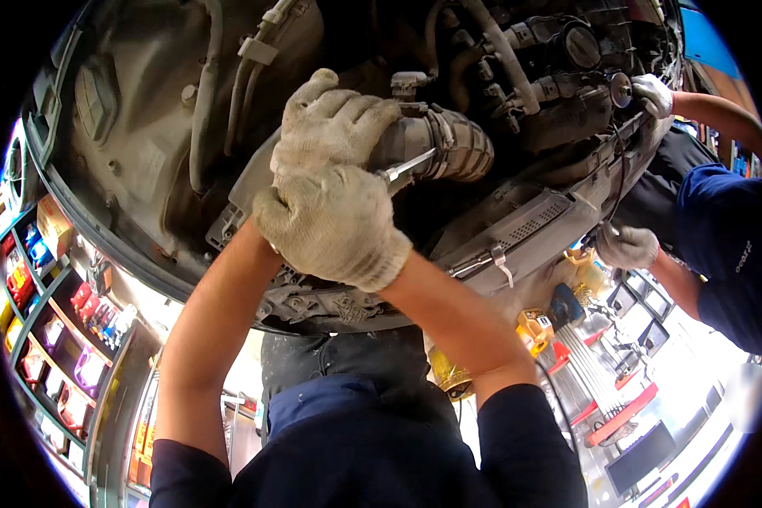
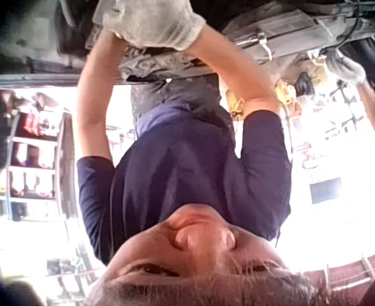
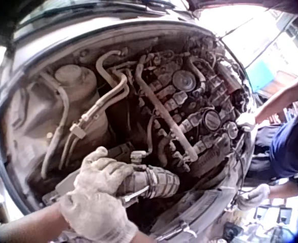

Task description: The person removes the air intake assembly from a car engine. They loosen hose clamps with a ratchet, detach hoses, and lift the plastic housing out of the engine bay, placing it on the floor.

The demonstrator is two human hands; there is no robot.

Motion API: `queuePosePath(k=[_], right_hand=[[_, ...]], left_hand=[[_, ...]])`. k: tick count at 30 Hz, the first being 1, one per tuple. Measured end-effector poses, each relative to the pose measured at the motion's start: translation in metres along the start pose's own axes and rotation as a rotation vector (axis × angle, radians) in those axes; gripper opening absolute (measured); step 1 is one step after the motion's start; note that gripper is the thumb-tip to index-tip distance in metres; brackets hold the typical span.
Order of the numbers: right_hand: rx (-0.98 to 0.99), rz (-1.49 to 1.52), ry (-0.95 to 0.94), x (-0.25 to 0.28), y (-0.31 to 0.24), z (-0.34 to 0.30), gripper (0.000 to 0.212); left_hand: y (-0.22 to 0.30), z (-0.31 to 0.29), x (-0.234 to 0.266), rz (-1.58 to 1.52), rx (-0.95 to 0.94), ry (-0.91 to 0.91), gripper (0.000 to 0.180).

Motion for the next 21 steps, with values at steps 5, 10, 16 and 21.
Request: queuePosePath(k=[5, 10, 16, 21], right_hand=[[0.082, 0.109, -0.714, 0.021, 0.002, -0.009, 0.011], [-0.135, 0.288, -0.645, 0.087, 0.08, -0.008, 0.019], [-0.329, 0.828, 0.065, 0.122, 0.133, -0.051, 0.021], [0.116, 0.351, -0.112, 0.073, 0.01, 0.008, 0.02]], left_hand=[[-0.001, -0.003, -0.011, 0.047, 0.006, 0.083, 0.06], [0.0, -0.004, -0.007, 0.063, 0.018, 0.035, 0.062], [0.004, -0.005, -0.009, 0.099, 0.011, 0.043, 0.063], [-0.002, -0.013, -0.01, 0.182, 0.005, -0.027, 0.064]])
Point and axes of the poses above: each hand's wrist, its own z-axis towards the middle knuckle, its own x-axis out of the back of the hand, y = z × x, the point moved 7 cm from there along z, towards the middle knuckle, and after that the axes turned 3 degrees about -y, right-handed, at the moved point
